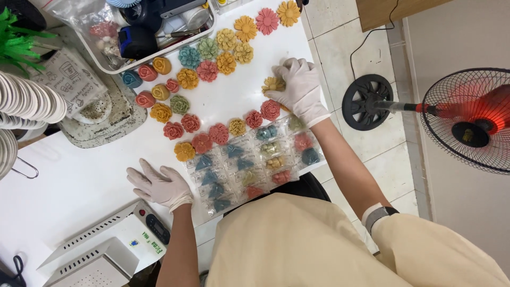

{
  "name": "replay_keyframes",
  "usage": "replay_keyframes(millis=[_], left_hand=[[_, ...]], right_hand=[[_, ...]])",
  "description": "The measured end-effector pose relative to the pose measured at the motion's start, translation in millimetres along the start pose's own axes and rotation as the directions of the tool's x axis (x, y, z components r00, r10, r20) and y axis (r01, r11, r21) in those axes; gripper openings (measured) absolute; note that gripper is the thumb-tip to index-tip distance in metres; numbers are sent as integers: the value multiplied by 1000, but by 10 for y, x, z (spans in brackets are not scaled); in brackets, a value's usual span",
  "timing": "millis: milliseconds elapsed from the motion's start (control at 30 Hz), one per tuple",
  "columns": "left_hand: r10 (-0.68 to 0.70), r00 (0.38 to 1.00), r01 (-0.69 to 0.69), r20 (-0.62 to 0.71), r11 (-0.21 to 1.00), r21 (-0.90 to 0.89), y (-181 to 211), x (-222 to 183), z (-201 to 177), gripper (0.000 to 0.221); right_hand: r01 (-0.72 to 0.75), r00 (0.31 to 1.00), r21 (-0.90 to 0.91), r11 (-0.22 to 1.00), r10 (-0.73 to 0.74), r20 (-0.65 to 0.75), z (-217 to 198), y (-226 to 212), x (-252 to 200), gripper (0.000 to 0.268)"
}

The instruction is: Organizing small wax flower-shaped items on a white tray and then placing a green cord into a small box.

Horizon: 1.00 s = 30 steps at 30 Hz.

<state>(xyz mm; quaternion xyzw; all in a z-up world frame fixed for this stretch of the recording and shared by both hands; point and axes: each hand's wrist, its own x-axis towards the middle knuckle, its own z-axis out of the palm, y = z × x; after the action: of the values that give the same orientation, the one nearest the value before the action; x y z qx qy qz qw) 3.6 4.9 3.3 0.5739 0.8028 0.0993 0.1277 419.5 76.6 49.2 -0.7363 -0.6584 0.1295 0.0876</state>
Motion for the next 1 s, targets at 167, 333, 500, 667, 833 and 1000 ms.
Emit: replay_keyframes(millis=[167, 333, 500, 667, 833, 1000], left_hand=[[21, 1000, -21, -12, 1000, -7, 22, -2, -2, 61], [8, 1000, -8, 1, 1000, 7, 15, -13, -15, 61], [9, 1000, -9, 0, 1000, 9, 7, -2, -12, 61], [0, 1000, 0, -4, 1000, 4, -11, -12, 26, 60], [13, 1000, -13, -20, 1000, 10, -19, 2, 8, 60], [27, 999, -26, -33, 999, 27, -65, -4, 77, 60]], right_hand=[[41, 995, -80, 996, -48, -82, 242, 25, -9, 63], [17, 1000, -57, 998, -18, -9, 346, 40, -34, 62], [-89, 996, 155, 984, 91, -2, 309, 359, -134, 47], [-53, 998, -30, 998, 53, -15, 17, 359, -134, 67], [-42, 999, -68, 997, 44, 32, 1, 262, -19, 70], [-124, 991, -133, 983, 129, 27, 124, 252, 90, 67]])
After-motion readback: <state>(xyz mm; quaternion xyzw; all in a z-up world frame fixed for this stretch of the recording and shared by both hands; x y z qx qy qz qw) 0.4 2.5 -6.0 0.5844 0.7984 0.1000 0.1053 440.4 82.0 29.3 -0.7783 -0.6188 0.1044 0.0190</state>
